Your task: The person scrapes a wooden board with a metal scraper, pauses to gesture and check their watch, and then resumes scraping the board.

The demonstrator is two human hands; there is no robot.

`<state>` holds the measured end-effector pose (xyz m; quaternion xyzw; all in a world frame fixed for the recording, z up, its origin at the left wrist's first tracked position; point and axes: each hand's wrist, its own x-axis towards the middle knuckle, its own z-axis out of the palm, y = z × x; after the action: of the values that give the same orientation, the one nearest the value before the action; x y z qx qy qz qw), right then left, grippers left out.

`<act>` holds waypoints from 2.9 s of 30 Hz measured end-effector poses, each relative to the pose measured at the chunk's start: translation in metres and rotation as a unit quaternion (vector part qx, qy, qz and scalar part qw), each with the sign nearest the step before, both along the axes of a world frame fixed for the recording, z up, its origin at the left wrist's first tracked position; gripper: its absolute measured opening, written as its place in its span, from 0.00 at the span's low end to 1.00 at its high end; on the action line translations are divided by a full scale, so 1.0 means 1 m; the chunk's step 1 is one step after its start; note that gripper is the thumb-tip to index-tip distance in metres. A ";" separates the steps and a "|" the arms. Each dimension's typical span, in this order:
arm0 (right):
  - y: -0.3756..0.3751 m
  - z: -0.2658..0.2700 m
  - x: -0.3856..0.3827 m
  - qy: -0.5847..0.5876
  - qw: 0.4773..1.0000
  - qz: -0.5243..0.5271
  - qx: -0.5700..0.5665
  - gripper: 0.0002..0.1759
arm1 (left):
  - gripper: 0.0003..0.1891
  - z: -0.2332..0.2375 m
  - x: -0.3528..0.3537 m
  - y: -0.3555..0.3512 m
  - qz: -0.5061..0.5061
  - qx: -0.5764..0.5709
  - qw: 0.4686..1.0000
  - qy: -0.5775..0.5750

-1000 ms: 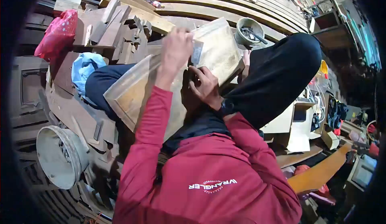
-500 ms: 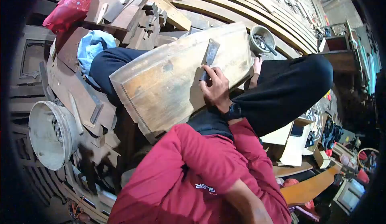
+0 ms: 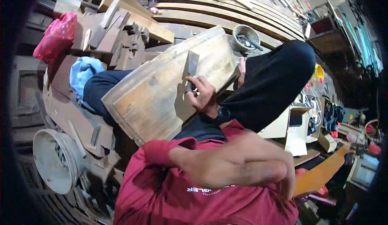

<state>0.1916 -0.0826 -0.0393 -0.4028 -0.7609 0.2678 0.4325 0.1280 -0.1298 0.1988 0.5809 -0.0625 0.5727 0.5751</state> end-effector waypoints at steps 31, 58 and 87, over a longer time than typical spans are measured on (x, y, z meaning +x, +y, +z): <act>0.010 -0.015 -0.005 -0.040 0.997 -0.061 0.019 0.24 | 0.11 0.035 -0.108 -0.050 0.185 0.081 0.979 0.003; 0.011 -0.012 -0.003 -0.043 0.997 -0.054 0.033 0.24 | 0.20 0.037 -0.114 -0.044 0.127 0.080 0.987 0.065; 0.008 -0.012 0.004 -0.026 0.995 -0.060 0.070 0.23 | 0.26 0.033 -0.111 -0.040 0.098 0.103 0.988 0.054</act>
<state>0.1957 -0.0750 -0.0517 -0.4231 -0.7636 0.1764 0.4547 0.0167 -0.1694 0.2314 0.6706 -0.0325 0.5845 0.4556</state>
